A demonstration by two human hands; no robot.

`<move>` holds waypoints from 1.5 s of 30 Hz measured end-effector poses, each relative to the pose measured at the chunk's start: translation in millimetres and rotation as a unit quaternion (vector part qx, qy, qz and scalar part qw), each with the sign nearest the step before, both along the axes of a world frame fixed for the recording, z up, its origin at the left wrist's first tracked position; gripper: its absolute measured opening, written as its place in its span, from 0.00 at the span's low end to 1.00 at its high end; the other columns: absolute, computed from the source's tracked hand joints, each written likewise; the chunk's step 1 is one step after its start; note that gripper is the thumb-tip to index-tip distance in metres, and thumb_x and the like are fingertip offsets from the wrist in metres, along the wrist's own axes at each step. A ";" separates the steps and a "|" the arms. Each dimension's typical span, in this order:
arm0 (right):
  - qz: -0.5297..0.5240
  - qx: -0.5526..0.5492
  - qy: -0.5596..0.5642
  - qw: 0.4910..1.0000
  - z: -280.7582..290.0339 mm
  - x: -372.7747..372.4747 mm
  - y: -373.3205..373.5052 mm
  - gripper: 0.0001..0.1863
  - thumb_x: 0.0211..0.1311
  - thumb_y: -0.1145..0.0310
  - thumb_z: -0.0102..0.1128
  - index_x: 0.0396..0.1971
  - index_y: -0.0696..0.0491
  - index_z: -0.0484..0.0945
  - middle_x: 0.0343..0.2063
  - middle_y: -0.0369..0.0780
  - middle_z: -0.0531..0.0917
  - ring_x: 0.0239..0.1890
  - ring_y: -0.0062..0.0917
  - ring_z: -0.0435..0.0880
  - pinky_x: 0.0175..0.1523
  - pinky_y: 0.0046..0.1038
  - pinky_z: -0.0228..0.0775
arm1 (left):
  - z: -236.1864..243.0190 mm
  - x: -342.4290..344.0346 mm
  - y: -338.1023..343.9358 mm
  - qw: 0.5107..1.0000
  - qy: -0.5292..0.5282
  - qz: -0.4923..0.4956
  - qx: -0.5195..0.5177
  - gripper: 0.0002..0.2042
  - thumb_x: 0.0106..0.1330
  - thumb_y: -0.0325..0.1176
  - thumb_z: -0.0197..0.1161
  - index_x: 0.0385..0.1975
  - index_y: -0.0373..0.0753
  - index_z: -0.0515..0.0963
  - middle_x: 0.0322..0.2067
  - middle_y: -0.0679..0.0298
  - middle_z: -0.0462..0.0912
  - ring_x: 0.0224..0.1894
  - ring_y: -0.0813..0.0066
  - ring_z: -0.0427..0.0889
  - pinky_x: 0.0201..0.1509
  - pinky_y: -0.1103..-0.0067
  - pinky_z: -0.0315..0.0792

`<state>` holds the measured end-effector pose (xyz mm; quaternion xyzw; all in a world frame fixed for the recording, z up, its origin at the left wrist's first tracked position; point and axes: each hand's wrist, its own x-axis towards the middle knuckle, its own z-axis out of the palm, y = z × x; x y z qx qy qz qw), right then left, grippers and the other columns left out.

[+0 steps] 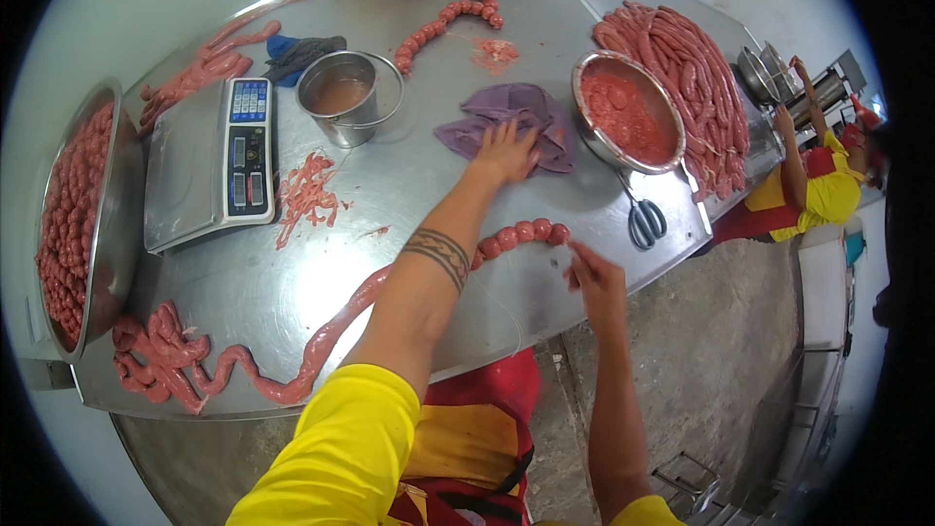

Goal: The person forms small linked sausages by hand from a long continuous sausage casing filled with ground meat. They repeatedly pinch and twist segments to create uniform links, then cut the chain with scissors and place the finished links into a large metal bowl.

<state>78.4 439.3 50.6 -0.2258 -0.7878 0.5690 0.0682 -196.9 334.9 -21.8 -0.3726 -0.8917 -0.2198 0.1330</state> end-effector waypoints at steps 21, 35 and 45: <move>0.293 -0.043 0.107 0.949 -51.1 -92.3 -234.8 0.05 0.66 0.75 0.63 0.40 0.56 0.82 0.29 0.35 0.77 0.29 0.17 0.74 0.35 0.23 0.66 | 23.8 247.5 -313.4 0.939 -0.061 0.328 0.078 0.30 0.59 0.46 0.77 0.58 0.33 0.80 0.37 0.55 0.75 0.40 0.58 0.77 0.43 0.67 0.74; 0.424 0.105 0.218 0.872 -68.2 -93.5 -231.9 0.04 0.70 0.73 0.57 0.35 0.55 0.80 0.29 0.36 0.79 0.35 0.24 0.76 0.44 0.26 0.68 | -1.7 241.5 -312.6 0.938 -0.162 0.241 0.189 0.17 0.61 0.30 0.75 0.50 0.38 0.86 0.26 0.57 0.72 0.23 0.61 0.74 0.28 0.69 0.71; 0.189 -0.491 0.018 0.850 -65.6 -121.9 -198.6 0.04 0.76 0.70 0.58 0.45 0.52 0.77 0.35 0.31 0.75 0.37 0.17 0.74 0.48 0.25 0.69 | -2.9 244.0 -306.9 0.944 -0.160 0.253 0.139 0.17 0.61 0.30 0.72 0.52 0.42 0.86 0.26 0.62 0.70 0.28 0.67 0.75 0.29 0.69 0.72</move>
